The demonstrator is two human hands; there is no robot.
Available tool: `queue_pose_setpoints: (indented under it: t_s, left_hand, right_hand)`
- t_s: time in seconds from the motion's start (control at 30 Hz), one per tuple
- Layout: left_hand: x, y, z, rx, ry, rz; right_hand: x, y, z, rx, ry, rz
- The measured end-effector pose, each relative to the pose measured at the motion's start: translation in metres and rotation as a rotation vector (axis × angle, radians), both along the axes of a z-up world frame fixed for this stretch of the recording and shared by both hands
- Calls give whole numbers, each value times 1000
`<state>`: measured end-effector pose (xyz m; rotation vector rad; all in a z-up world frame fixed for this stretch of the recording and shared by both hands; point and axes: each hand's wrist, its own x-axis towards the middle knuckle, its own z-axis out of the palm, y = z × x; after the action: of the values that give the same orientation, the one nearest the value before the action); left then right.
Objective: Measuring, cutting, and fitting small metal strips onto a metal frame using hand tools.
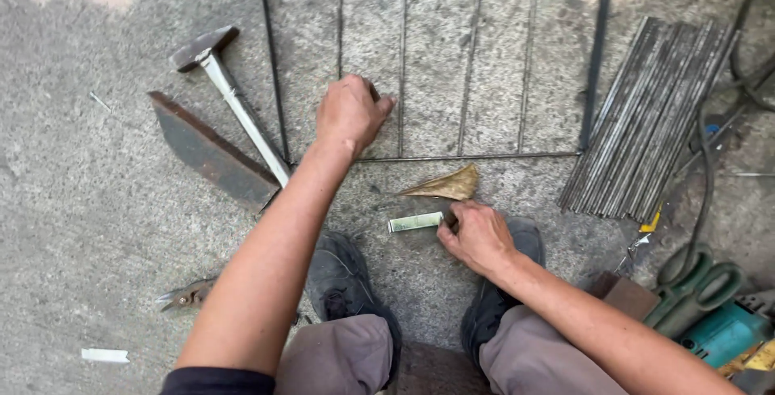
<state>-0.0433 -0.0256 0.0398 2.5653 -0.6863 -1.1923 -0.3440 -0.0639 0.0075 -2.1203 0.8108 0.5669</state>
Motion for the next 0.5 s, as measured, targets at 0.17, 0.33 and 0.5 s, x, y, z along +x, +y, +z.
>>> queue_pose_setpoints:
  t_s: [0.17,0.33,0.5]
  left_hand:
    - [-33,-8,-43,-4,-3,66]
    - [-66,-30,11,35,-97,62]
    - [-102,-70,-11,-14,-69,-18]
  right_hand:
    - [-26,-10,-21,-35,10,-4]
    - [-46,-25,-19,-15,-16,-154]
    - [-55,-45,-33,-87,-76,-201]
